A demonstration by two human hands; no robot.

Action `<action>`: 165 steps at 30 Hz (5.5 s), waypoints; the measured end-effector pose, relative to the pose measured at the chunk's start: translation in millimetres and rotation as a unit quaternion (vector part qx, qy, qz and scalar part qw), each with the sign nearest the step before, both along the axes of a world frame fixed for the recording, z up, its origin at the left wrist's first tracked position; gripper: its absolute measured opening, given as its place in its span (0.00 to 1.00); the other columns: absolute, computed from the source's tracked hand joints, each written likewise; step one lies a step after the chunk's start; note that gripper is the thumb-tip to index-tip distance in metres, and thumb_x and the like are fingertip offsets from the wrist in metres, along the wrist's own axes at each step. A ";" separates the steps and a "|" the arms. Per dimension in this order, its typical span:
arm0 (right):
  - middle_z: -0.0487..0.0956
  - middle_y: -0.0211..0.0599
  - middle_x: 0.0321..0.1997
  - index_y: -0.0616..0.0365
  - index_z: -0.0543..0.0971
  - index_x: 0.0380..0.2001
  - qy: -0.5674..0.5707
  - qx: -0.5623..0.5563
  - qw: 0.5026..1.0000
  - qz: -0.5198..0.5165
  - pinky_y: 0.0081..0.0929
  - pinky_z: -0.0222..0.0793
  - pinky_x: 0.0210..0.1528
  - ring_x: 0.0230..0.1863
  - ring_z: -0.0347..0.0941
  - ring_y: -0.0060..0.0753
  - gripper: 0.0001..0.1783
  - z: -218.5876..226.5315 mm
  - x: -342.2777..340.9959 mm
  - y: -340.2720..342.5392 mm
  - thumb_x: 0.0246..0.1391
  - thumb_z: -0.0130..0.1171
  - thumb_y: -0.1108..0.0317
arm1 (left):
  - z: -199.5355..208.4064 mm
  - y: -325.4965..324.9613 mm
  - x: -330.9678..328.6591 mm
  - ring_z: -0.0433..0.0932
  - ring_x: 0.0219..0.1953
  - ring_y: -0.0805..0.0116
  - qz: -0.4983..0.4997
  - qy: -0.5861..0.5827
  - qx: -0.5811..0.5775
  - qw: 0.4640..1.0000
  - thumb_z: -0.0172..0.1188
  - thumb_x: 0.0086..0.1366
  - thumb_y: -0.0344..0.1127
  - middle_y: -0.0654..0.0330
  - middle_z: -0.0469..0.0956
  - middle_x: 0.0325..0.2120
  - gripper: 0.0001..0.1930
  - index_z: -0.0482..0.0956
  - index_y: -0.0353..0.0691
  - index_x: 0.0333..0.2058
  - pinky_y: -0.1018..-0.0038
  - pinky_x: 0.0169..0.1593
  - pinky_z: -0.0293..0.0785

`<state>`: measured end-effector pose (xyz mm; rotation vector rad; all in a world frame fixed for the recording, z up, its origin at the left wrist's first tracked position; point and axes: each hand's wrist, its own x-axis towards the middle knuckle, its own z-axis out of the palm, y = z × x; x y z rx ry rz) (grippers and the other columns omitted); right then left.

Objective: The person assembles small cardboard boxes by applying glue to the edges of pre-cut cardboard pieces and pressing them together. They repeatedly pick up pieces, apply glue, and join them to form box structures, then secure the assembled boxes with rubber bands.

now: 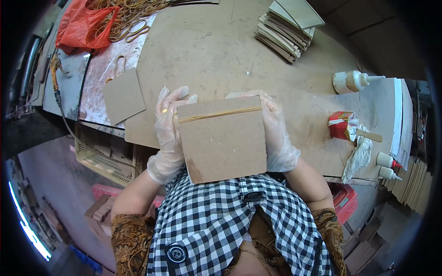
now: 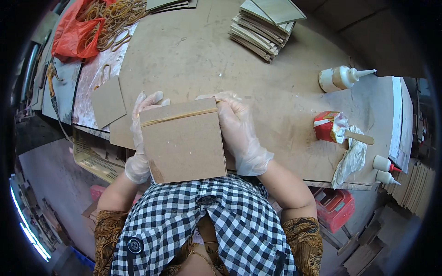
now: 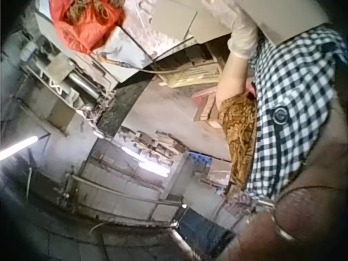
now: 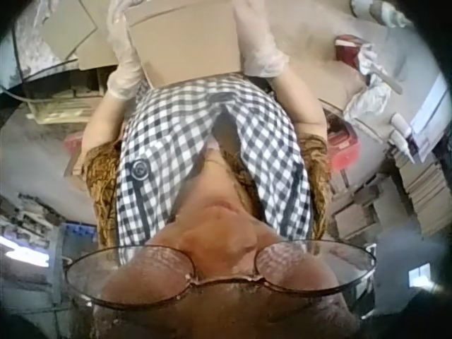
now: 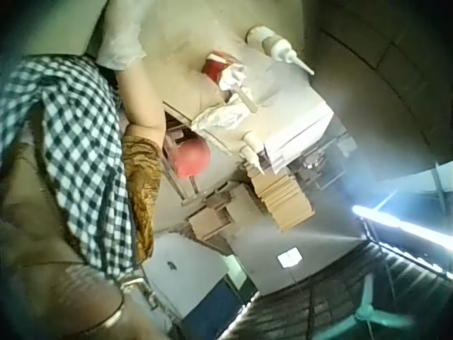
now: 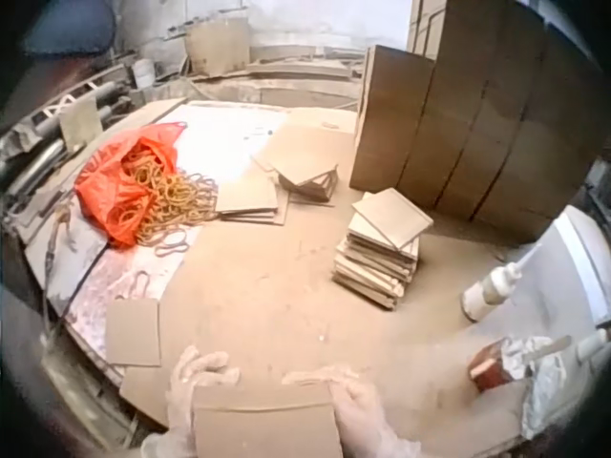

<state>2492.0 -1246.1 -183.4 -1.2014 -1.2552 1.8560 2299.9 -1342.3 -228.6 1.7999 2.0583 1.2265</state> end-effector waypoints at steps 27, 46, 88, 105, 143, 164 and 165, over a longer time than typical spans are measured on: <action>0.61 0.49 0.71 0.63 0.64 0.64 0.229 0.297 0.924 0.071 0.44 0.55 0.71 0.68 0.63 0.45 0.42 15.0 12.7 16.9 0.38 0.46 0.85 | 32.8 33.9 -16.0 0.72 0.58 0.48 -0.242 -0.181 0.198 0.932 0.47 0.74 0.35 0.40 0.72 0.54 0.08 0.73 0.42 0.46 0.58 0.61 0.68; 0.80 0.50 0.40 0.68 0.68 0.49 0.144 0.088 0.974 -0.149 0.35 0.79 0.45 0.40 0.80 0.37 0.24 29.5 -19.5 17.2 0.45 0.39 0.86 | 53.7 38.7 -6.5 0.80 0.40 0.73 -0.057 -0.577 0.041 0.814 0.54 0.60 0.21 0.58 0.81 0.35 0.21 0.68 0.34 0.54 0.76 0.48 0.78; 0.60 0.44 0.73 0.61 0.63 0.67 0.126 0.197 0.970 0.069 0.35 0.44 0.74 0.76 0.49 0.40 0.26 28.8 -0.3 -16.5 0.67 0.49 0.69 | 43.2 7.3 2.0 0.58 0.68 0.51 -0.130 -0.624 0.134 0.758 0.39 0.62 0.77 0.42 0.57 0.67 0.47 0.73 0.36 0.56 0.57 0.70 0.51; 0.57 0.45 0.74 0.56 0.60 0.68 -0.069 0.379 0.910 0.153 0.34 0.47 0.74 0.75 0.50 0.43 0.26 38.8 5.2 -6.5 0.70 0.45 0.65 | 55.5 -2.5 26.7 0.68 0.61 0.61 -0.075 -0.499 0.083 0.860 0.47 0.68 0.25 0.53 0.70 0.57 0.13 0.76 0.39 0.47 0.65 0.66 0.60; 0.76 0.34 0.28 0.64 0.75 0.30 0.113 0.134 0.966 -0.188 0.23 0.66 0.37 0.31 0.68 0.22 0.21 -13.8 2.6 -26.1 0.72 0.41 0.60 | 97.7 132.4 65.1 0.65 0.61 0.33 -0.313 0.245 -0.140 0.907 0.51 0.67 0.30 0.47 0.80 0.36 0.28 0.62 0.49 0.66 0.49 0.63 0.62; 0.74 0.31 0.32 0.62 0.74 0.36 0.126 0.118 0.958 -0.228 0.25 0.66 0.41 0.34 0.68 0.23 0.21 -17.1 1.7 -15.1 0.73 0.39 0.57 | 103.4 137.5 80.0 0.74 0.52 0.40 -0.321 0.208 -0.237 0.893 0.51 0.64 0.28 0.42 0.78 0.40 0.29 0.63 0.42 0.65 0.55 0.55 0.69; 0.74 0.33 0.31 0.61 0.74 0.36 0.119 0.119 0.955 -0.243 0.26 0.66 0.40 0.33 0.68 0.25 0.20 -16.1 0.6 -15.9 0.73 0.39 0.58 | 102.0 137.8 80.9 0.72 0.54 0.38 -0.327 0.224 -0.216 0.892 0.53 0.62 0.29 0.43 0.78 0.39 0.32 0.59 0.42 0.67 0.52 0.56 0.67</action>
